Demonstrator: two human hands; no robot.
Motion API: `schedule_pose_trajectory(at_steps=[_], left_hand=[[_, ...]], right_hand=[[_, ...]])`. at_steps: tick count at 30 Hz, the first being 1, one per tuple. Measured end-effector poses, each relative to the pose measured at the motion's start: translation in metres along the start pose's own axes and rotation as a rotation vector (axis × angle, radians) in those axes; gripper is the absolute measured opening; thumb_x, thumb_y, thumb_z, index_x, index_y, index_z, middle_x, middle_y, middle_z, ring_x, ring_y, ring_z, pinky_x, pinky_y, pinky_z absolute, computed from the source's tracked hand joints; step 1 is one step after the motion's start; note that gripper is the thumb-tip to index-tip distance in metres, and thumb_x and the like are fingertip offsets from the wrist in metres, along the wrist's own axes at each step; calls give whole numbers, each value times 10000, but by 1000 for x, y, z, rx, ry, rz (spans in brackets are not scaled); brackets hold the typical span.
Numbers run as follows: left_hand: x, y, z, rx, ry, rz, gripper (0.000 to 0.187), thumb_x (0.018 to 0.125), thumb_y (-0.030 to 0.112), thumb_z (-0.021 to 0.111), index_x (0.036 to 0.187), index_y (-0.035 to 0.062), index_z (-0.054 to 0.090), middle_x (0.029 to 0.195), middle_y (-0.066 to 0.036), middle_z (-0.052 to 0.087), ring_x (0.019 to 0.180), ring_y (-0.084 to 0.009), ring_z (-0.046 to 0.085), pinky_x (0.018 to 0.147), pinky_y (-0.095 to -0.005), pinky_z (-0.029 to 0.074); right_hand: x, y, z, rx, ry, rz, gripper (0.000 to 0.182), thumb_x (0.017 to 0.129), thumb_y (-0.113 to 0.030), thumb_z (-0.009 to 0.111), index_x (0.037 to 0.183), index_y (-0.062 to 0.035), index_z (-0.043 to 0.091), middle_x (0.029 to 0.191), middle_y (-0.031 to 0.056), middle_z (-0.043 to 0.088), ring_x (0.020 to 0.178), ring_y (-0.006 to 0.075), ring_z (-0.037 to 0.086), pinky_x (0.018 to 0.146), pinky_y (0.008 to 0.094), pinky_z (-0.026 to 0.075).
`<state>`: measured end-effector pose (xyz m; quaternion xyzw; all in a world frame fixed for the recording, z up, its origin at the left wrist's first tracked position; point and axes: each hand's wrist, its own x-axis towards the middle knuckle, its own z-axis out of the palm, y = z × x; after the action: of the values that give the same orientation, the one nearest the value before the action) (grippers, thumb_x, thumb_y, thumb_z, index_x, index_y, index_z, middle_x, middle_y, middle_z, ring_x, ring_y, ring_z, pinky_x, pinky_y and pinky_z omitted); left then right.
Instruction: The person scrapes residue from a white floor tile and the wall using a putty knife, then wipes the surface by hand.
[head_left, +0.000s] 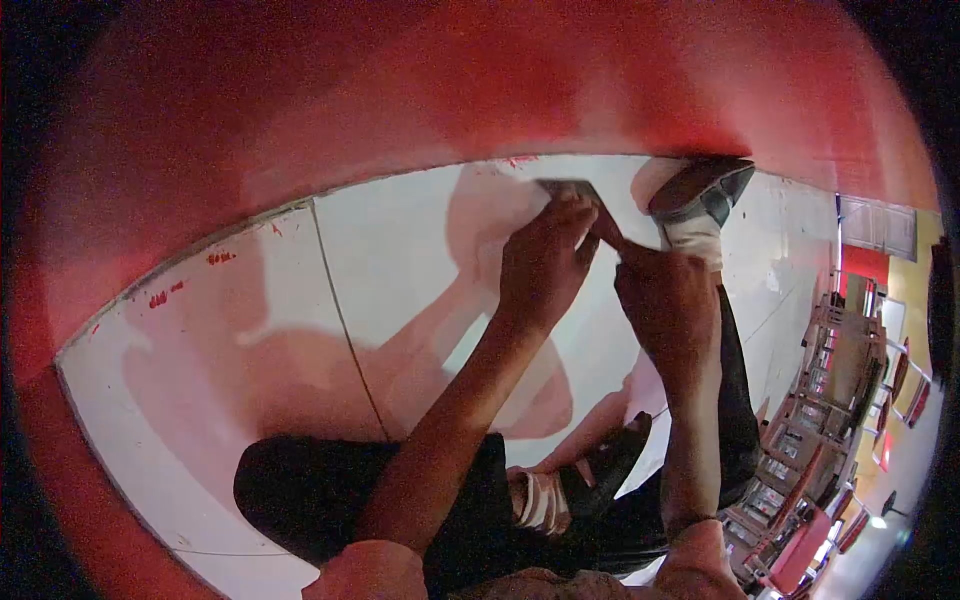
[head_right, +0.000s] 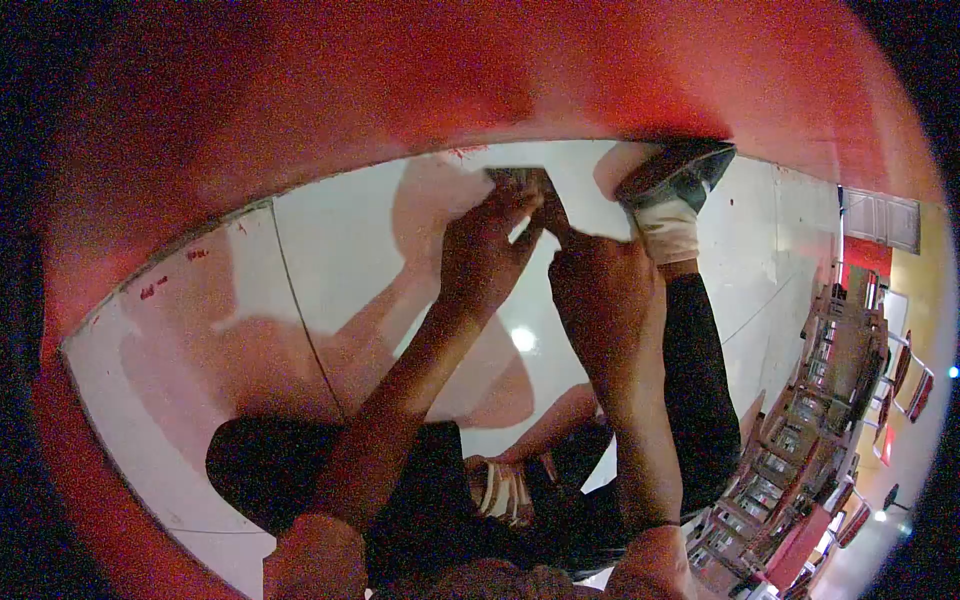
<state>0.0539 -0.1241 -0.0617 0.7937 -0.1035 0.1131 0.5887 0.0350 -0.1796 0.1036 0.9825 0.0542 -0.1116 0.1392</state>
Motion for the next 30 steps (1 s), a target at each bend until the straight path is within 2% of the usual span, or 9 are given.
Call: schedule_pose_trajectory(at_steps=[4, 8, 13, 15, 19, 21, 25, 26, 30], left_hand=[[-1, 7, -1, -64, 74, 0, 227, 777, 123, 711, 998, 81, 679, 1070, -113, 672, 954, -270, 660, 830, -366, 529], [-3, 18, -15, 28, -161, -171, 205, 783, 113, 700, 985, 90, 674, 1011, -94, 687, 901, -264, 672, 802, -364, 534], [2, 2, -13, 41, 130, -11, 217, 747, 123, 722, 958, 84, 684, 996, -95, 693, 890, -253, 676, 800, -342, 538], [-5, 13, -25, -40, 59, -28, 86, 758, 59, 642, 834, 70, 604, 867, -127, 643, 825, -324, 638, 682, -412, 521], [-6, 14, -25, 58, 95, -26, 95, 749, 76, 666, 836, 80, 626, 917, -113, 663, 855, -293, 653, 724, -387, 529], [2, 8, -27, 114, 113, -46, 187, 735, 97, 724, 919, 82, 695, 983, -88, 700, 904, -244, 679, 807, -340, 538], [-17, 12, -26, 100, 51, -100, 207, 747, 80, 703, 953, 88, 696, 1005, -94, 697, 928, -249, 674, 821, -348, 535], [-13, -4, -20, 72, 206, -3, 212, 751, 83, 701, 963, 93, 695, 1016, -94, 695, 935, -251, 672, 824, -354, 533], [-16, 4, -30, 77, 117, -44, 199, 769, 60, 656, 967, 47, 676, 1037, -123, 672, 1016, -267, 638, 845, -379, 528]], right_hand=[[-2, 5, 8, 57, 93, -16, 306, 819, -95, 583, 1080, -210, 696, 656, 126, 627, 569, 277, 624, 540, 396, 502], [-11, -2, 6, 95, 106, 37, 306, 824, -112, 589, 1092, -220, 691, 693, 136, 641, 603, 293, 636, 567, 412, 509], [-8, 0, 22, 180, 123, 2, 274, 835, -130, 588, 1085, -191, 682, 685, 152, 637, 622, 321, 639, 580, 423, 507], [-12, -1, 19, 167, 64, 2, 234, 837, -130, 586, 1049, -157, 683, 672, 156, 632, 620, 327, 638, 578, 423, 506], [-12, -23, -4, 199, 41, 57, 176, 830, -121, 586, 975, -106, 684, 668, 157, 630, 619, 327, 640, 573, 424, 511], [-10, -21, 3, 219, 90, 31, 202, 826, -115, 583, 1001, -121, 683, 677, 160, 630, 624, 328, 642, 573, 429, 514], [-11, -21, 3, 124, 40, 28, 283, 820, -100, 573, 1077, -170, 669, 703, 164, 633, 658, 338, 644, 587, 443, 518], [-9, -25, 1, 135, 62, 16, 314, 818, -96, 571, 1104, -191, 660, 708, 163, 634, 670, 341, 644, 593, 448, 518], [-8, -29, -3, 178, 77, 18, 371, 811, -80, 566, 1143, -224, 651, 728, 170, 637, 680, 350, 639, 602, 453, 516]])
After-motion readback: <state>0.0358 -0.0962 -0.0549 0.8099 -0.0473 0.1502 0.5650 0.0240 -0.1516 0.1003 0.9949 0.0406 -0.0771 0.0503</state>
